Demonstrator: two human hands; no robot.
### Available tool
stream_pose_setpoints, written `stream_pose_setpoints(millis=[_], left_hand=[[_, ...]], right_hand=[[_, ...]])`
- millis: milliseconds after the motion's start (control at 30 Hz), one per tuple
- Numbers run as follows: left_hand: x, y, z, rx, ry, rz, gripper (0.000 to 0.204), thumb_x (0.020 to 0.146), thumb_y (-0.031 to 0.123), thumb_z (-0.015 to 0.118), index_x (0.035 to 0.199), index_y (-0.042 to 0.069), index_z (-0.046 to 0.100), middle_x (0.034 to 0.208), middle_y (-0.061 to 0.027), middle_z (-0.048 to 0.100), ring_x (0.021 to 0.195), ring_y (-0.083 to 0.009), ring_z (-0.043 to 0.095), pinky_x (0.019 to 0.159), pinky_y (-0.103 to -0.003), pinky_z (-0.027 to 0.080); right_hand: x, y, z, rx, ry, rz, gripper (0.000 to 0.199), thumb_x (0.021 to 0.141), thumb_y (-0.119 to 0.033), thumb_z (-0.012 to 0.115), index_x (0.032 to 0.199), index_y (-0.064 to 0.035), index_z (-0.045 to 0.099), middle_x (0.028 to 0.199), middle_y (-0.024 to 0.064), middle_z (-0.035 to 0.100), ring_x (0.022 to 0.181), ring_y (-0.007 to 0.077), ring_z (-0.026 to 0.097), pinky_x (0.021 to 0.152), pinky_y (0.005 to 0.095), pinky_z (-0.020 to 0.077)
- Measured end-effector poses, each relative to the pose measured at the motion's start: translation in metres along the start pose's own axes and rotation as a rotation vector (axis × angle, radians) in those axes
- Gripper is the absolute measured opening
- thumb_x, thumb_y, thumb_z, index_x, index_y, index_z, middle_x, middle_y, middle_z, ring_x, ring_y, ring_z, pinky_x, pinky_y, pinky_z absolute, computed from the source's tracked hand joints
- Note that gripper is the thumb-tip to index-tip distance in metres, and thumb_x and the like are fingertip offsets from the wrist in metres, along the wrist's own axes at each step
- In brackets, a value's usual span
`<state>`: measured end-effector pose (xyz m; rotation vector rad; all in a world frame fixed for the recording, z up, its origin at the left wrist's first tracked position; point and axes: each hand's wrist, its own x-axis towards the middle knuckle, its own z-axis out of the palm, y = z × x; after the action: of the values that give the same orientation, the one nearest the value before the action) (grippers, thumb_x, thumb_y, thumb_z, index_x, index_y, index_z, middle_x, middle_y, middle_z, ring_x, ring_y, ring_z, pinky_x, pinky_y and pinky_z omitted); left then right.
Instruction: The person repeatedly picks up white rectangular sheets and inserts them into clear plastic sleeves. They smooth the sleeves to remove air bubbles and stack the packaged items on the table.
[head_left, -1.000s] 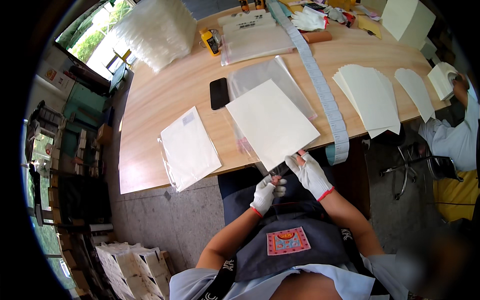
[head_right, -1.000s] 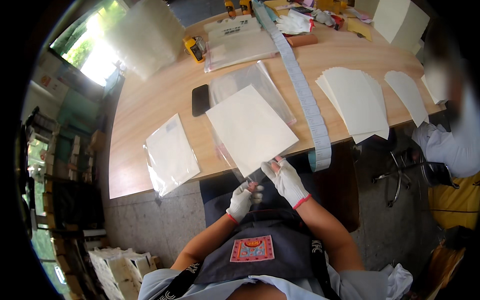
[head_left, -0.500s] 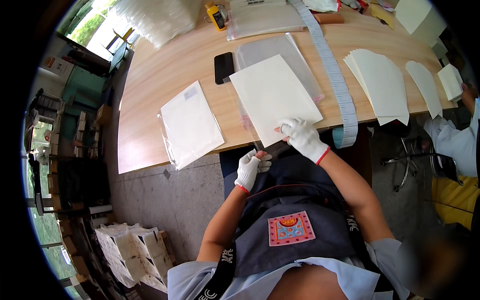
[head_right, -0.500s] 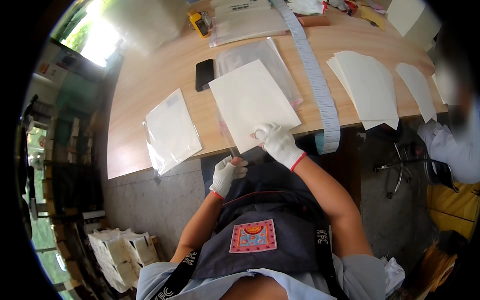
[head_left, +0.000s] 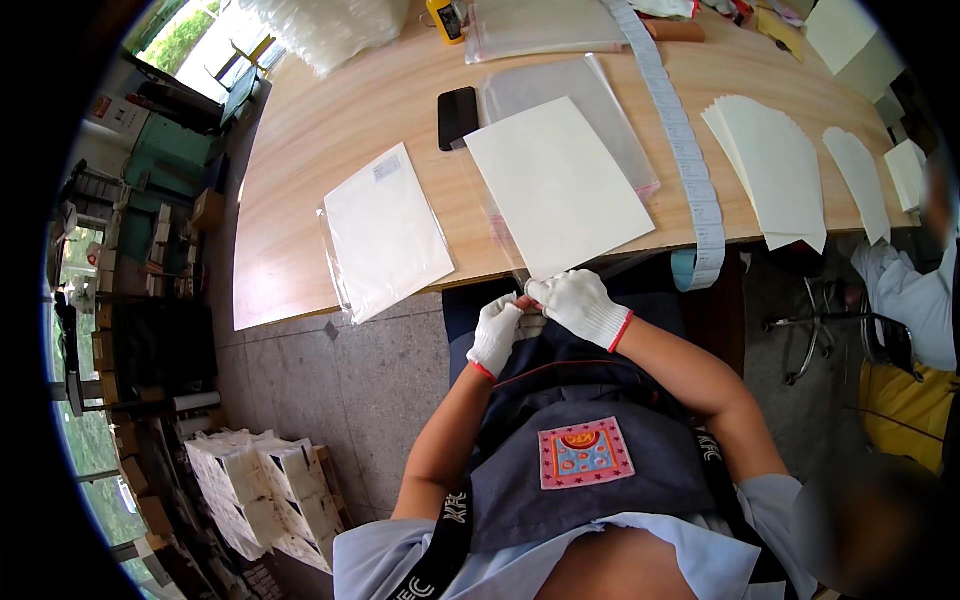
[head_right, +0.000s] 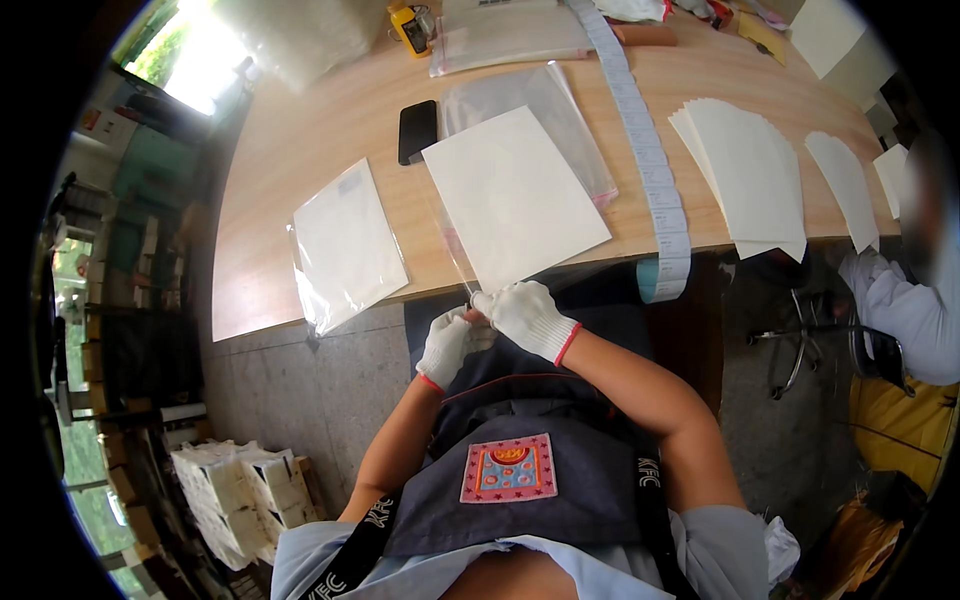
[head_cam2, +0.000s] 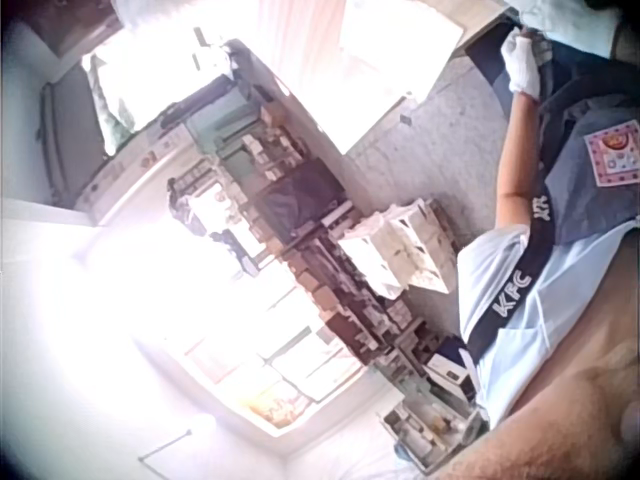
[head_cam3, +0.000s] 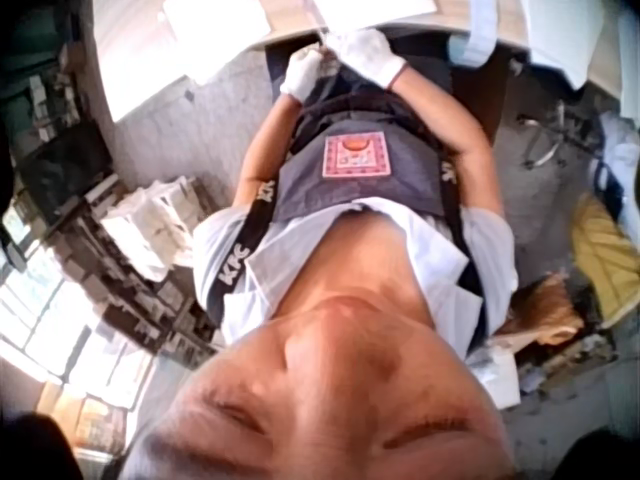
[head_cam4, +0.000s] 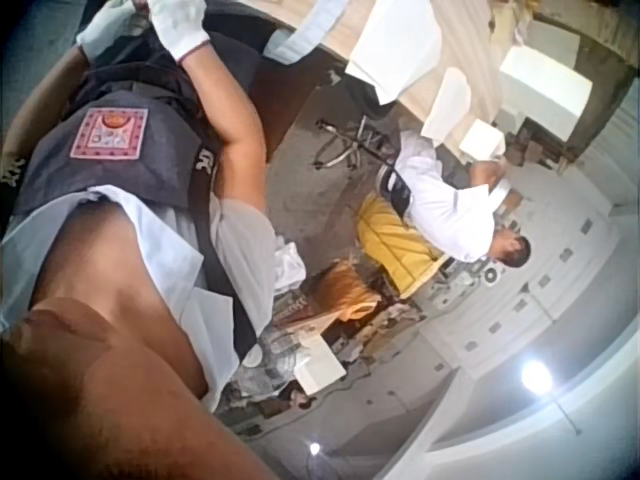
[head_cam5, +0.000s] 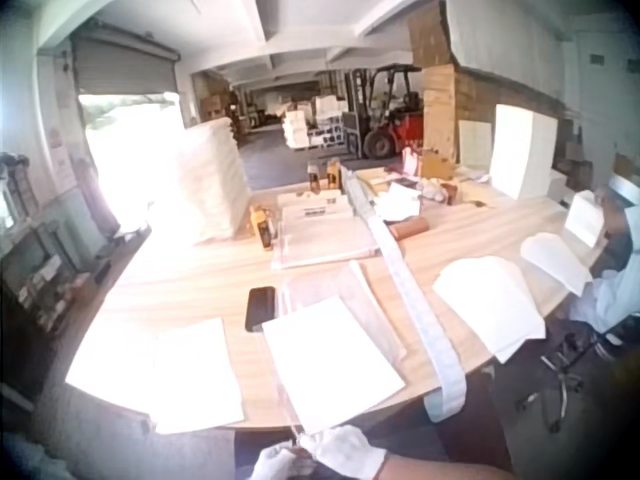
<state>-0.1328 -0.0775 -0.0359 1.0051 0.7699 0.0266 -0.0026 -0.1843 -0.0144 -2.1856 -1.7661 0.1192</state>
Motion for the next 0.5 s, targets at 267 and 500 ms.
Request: stream_pose_setpoints(millis=[267,500], left_hand=[[-0.004,-0.007,0.0,-0.083,0.123,0.022,0.016,0.087,0.018,0.054,0.087,0.003,0.058,0.087,-0.0122,0.066,0.063,-0.0151,0.061,0.058,-0.027,0.051],[-0.011,-0.005,-0.021,0.173,0.046,0.147,0.027,0.091,0.025,0.05,0.092,0.0,0.059,0.089,-0.0116,0.066,0.065,-0.0143,0.061,0.059,-0.025,0.05]], right_hand=[[-0.081,0.049,-0.025,1.626,0.367,0.695,0.014,0.088,-0.02,0.054,0.084,-0.0063,0.053,0.079,0.0096,0.064,0.059,0.0135,0.059,0.05,0.0225,0.0446],[-0.364,0.193,0.038,0.898,0.5,1.296,0.024,0.085,-0.024,0.051,0.098,-0.0057,0.06,0.086,0.009,0.06,0.075,0.0188,0.057,0.065,0.0285,0.047]])
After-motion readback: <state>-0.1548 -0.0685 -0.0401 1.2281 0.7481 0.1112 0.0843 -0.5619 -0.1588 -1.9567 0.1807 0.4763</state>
